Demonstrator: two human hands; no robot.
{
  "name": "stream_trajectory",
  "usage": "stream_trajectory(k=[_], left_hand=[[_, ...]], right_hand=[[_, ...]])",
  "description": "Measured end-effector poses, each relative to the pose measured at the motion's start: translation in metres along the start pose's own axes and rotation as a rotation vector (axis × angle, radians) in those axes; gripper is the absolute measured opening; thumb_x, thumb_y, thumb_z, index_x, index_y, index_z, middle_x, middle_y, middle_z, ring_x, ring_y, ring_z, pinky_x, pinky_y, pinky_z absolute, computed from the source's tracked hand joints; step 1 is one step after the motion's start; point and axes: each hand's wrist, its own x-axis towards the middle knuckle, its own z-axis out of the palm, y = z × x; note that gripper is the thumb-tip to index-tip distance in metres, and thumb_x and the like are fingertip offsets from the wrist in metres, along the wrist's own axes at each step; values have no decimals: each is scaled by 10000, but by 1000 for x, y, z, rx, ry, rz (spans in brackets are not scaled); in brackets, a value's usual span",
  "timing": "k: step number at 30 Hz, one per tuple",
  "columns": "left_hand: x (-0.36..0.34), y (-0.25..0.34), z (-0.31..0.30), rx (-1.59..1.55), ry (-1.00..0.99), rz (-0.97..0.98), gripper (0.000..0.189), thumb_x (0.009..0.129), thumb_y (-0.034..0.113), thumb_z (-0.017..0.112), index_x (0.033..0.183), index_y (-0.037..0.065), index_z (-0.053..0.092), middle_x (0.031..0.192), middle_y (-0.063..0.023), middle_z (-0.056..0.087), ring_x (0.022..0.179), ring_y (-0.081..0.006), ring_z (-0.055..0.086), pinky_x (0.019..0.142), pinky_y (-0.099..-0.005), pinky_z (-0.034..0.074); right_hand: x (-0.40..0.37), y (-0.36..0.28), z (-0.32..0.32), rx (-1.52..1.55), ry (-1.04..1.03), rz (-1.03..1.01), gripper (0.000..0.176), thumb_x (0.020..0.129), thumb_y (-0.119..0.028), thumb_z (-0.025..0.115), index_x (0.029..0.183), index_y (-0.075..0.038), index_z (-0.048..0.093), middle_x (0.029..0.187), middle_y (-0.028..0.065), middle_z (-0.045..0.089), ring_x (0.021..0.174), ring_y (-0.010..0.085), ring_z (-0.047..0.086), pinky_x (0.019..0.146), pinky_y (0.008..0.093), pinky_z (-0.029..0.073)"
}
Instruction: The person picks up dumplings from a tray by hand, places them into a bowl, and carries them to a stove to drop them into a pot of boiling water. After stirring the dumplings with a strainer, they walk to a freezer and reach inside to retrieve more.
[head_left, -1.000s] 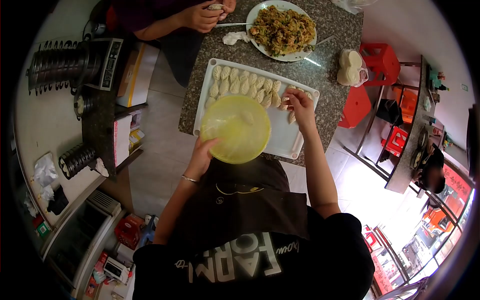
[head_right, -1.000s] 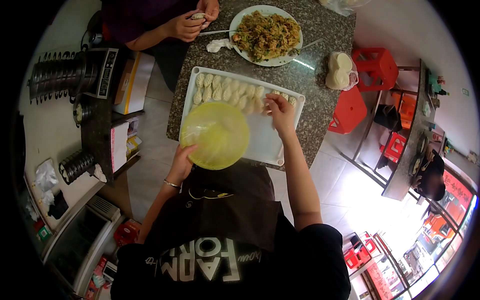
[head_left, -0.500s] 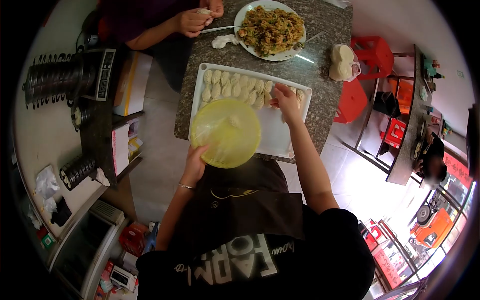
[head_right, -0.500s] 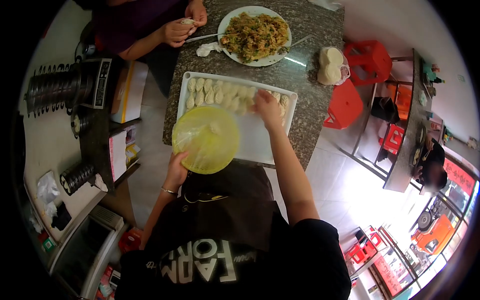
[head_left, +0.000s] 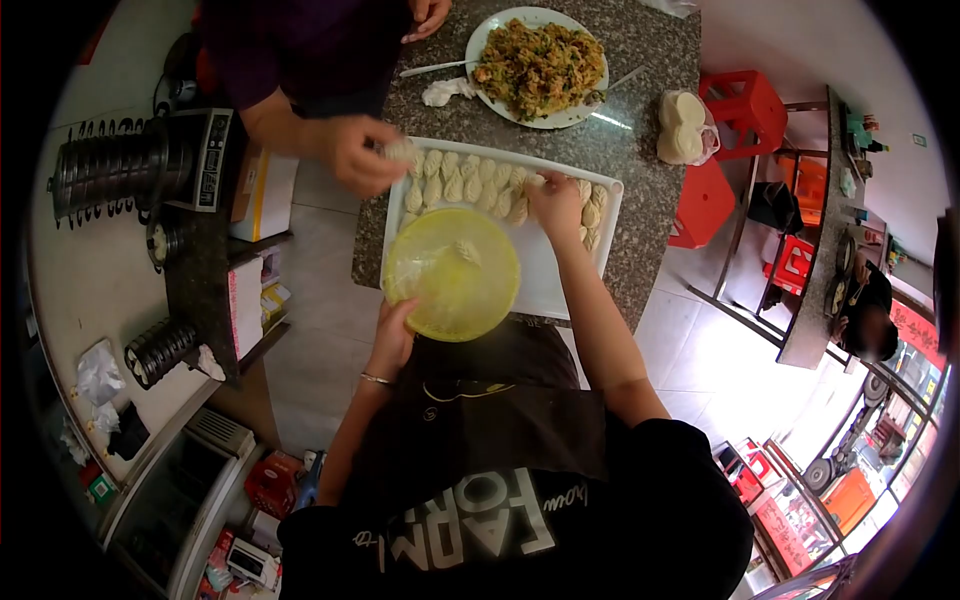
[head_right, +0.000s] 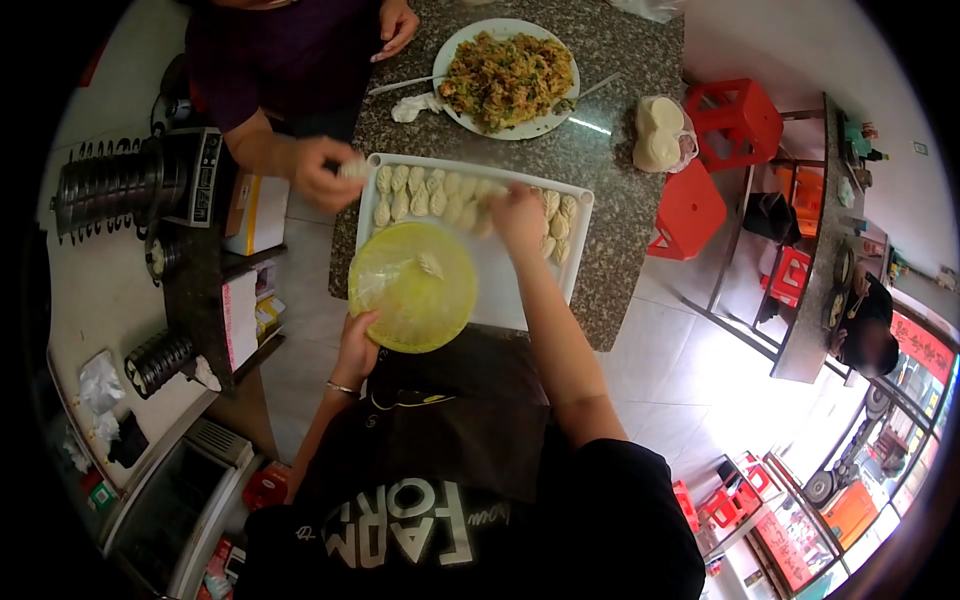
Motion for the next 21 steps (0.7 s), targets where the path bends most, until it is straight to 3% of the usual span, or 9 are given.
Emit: stream_trajectory(k=[4, 7, 9, 10, 11, 13, 14, 21], left_hand=[[-3, 6, 9, -4, 8, 18, 432, 901, 41, 466, 1325, -26, 417, 1307, -125, 509, 1211, -241, 493, 1017, -368, 389], [-1, 2, 4, 0, -24, 27, 461, 903, 36, 462, 1354, -10, 381, 1321, -121, 490, 1223, -238, 481, 1027, -368, 380], [-3, 2, 6, -3, 38, -27, 488, 902, 29, 462, 1376, 9, 345, 1332, -111, 472, 1236, -232, 465, 1035, -368, 371], [-3, 1, 7, -5, 40, -31, 488, 902, 29, 462, 1376, 9, 345, 1332, -111, 472, 1236, -232, 465, 1035, -368, 371], [-3, 0, 8, -3, 22, -7, 493, 901, 28, 466, 1377, 14, 338, 1331, -111, 468, 1241, -230, 460, 1038, -368, 369], [-4, 1, 13, 1, 7, 16, 499, 900, 27, 470, 1379, 19, 330, 1331, -111, 465, 1245, -227, 454, 1040, -369, 367], [-4, 3, 16, -6, -15, 9, 487, 899, 24, 471, 1369, 18, 343, 1330, -113, 465, 1247, -228, 453, 1041, -371, 367], [-1, -6, 7, -33, -49, -55, 474, 886, 13, 464, 1353, -2, 386, 1313, -132, 496, 1221, -259, 483, 1026, -385, 390]], right_hand=[[-3, -13, -22, 11, -93, 48, 362, 762, -226, 731, 1049, -13, 669, 868, 69, 655, 773, 150, 620, 712, 267, 503], [3, 8, -34, 276, -158, 88, 321, 804, -188, 703, 1080, -31, 652, 883, 39, 652, 771, 133, 622, 704, 268, 506], [-2, 9, -53, 894, -348, 277, 335, 848, -181, 662, 1145, -37, 612, 927, 61, 655, 814, 185, 636, 741, 282, 503], [-6, 3, -65, 971, -364, 305, 330, 893, -92, 592, 1213, -19, 556, 993, 27, 635, 878, 142, 625, 777, 270, 502], [-10, 2, -71, 968, -366, 311, 330, 893, -92, 592, 1213, -19, 556, 993, 27, 635, 878, 142, 625, 777, 270, 502], [-18, 4, -80, 1246, -432, 385, 326, 906, -94, 580, 1224, -29, 552, 1051, 37, 617, 906, 139, 619, 822, 281, 507], [-21, 11, -81, 1249, -504, 385, 333, 962, -139, 520, 1280, -42, 501, 1127, 68, 609, 1028, 187, 624, 912, 343, 518], [-54, 10, -87, 1276, -593, 490, 335, 968, -165, 526, 1275, -33, 505, 1161, 93, 603, 1035, 209, 631, 922, 345, 515]])
